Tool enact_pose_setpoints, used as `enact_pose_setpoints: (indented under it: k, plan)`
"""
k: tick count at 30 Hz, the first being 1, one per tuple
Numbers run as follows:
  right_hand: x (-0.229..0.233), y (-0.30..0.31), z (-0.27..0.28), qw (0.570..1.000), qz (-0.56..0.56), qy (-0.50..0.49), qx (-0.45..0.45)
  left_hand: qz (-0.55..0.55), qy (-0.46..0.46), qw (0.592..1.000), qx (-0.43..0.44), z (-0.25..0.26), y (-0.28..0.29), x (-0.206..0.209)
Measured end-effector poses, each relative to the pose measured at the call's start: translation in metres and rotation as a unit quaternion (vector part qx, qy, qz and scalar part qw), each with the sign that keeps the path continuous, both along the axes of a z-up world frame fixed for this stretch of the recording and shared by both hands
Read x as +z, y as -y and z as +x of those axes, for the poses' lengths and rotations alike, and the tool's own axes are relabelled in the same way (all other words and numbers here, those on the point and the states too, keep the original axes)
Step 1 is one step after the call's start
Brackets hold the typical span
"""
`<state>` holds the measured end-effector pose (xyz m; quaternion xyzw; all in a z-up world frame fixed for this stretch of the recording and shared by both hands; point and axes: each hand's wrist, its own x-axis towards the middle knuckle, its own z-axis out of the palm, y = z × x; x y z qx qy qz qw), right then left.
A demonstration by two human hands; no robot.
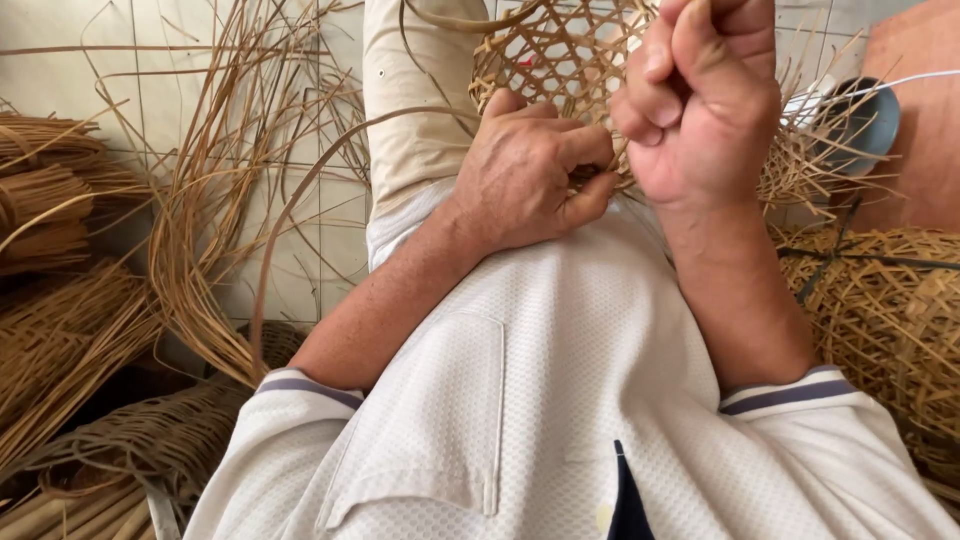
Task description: Weaving the rim of a basket using thin strips of natural material
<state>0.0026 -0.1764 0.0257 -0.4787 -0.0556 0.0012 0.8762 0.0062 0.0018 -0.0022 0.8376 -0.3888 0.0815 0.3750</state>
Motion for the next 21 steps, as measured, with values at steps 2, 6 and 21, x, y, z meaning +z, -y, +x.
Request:
enact_pose_setpoints:
  k: [2,6,21]
  plan:
    - [-0.002,0.002,0.009,1.000,0.001,0.003,0.009,0.002,-0.008,1.000,0.006,0.000,-0.001,-0.001]
    - [-0.022,0.006,0.043,0.998,0.012,-0.053,-0.020,0.008,0.029,0.999,0.019,0.001,-0.003,-0.004]
    - [0.013,0.053,-0.003,0.722,-0.614,0.312,-0.067,-0.002,0.020,1.000,-0.007,0.012,0.000,-0.012]
